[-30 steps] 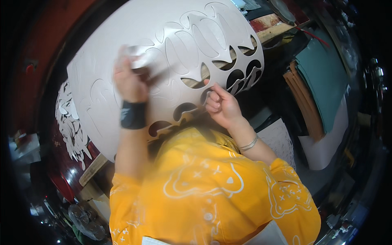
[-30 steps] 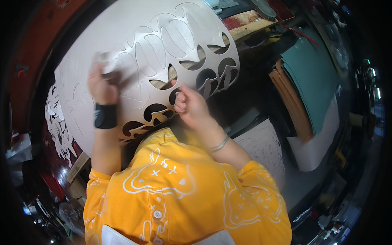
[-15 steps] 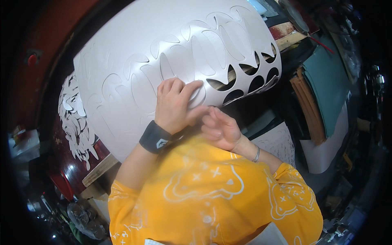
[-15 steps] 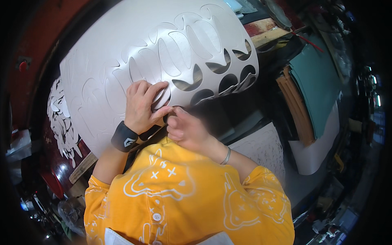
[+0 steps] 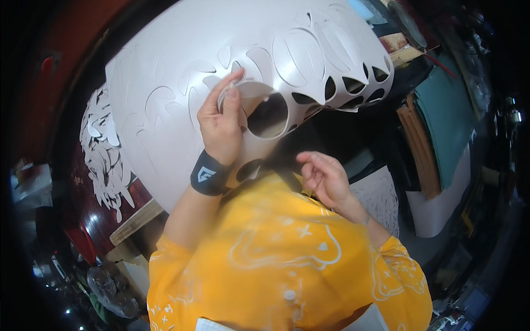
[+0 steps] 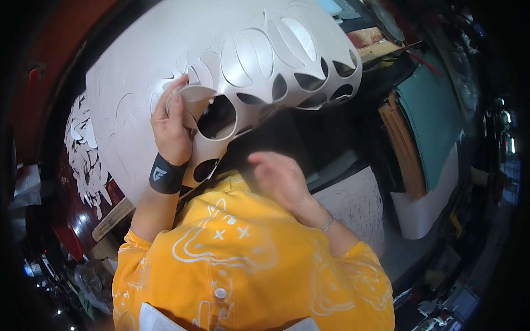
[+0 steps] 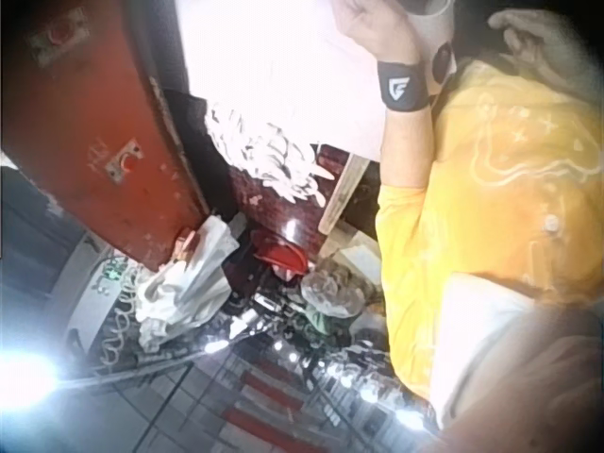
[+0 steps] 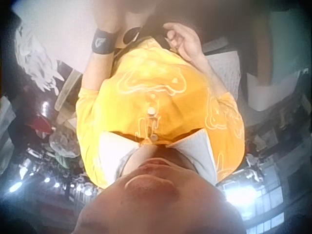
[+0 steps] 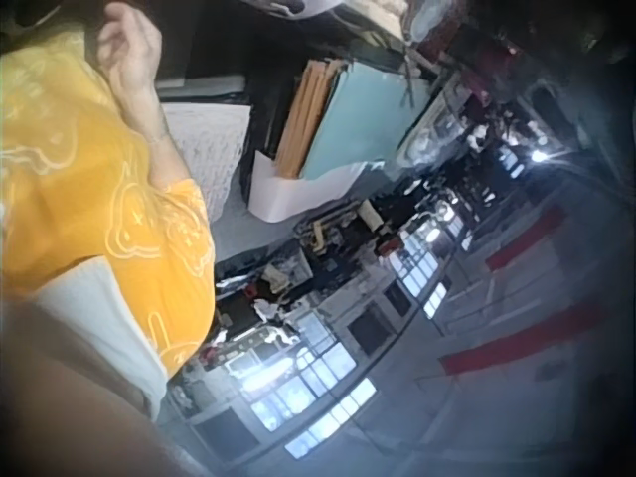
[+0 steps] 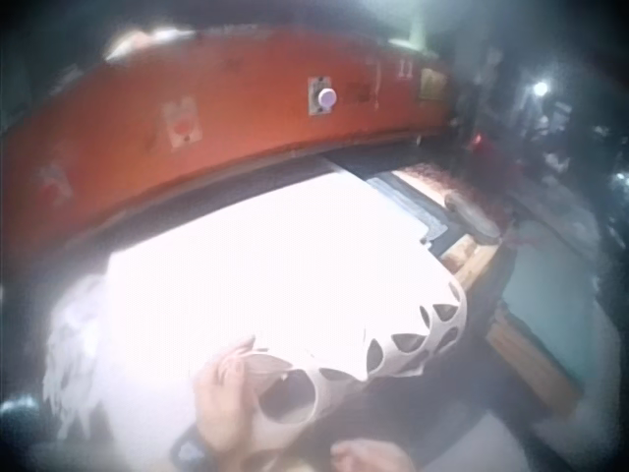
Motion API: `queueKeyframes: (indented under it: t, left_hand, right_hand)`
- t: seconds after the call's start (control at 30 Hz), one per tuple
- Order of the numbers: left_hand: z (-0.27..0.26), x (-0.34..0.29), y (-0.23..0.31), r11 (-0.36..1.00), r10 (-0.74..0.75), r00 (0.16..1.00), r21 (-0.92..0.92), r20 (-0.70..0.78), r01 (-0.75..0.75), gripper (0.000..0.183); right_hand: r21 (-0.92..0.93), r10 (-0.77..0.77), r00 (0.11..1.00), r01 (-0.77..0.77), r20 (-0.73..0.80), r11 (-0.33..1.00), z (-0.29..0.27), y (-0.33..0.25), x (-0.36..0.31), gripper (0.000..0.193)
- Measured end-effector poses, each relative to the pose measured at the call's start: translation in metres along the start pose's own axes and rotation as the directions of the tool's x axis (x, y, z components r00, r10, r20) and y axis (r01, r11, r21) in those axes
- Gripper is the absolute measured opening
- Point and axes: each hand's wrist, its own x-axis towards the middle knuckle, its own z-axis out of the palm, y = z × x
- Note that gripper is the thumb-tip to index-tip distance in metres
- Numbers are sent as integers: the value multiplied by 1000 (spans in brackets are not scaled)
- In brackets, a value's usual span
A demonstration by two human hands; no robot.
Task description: The person feeds a sheet of white material into a die-cutting press and uses a squeegee to press the pattern. They remove the cut sheet, peel out the shaped pieces, and place them into a red basket. The person then uses an air gun to blow the basket and transfers the pieces into a plastic bag.
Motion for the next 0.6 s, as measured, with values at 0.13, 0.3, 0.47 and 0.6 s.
queueKeyframes:
  t: [0.13, 0.3, 0.47, 0.6]
  left_hand:
    - [7, -1, -2, 963, 7, 992, -265, -123, -40, 36]
    - [8, 0, -3, 932, -62, 984, -362, -166, -2, 38]
    - [2, -4, -19, 988, 70, 989, -125, -130, -86, 34]
    - [8, -9, -35, 985, 8, 991, -170, -133, -31, 33]
  right_hand:
    - [-194, 79, 981, -44, 178, 980, 16, 7, -6, 30]
    - [-297, 62, 968, 13, 241, 955, 43, 7, 3, 32]
    - [-721, -567, 786, 541, 249, 433, 65, -31, 6, 37]
    - [-925, -602, 709, 350, 367, -152, 61, -54, 49, 41]
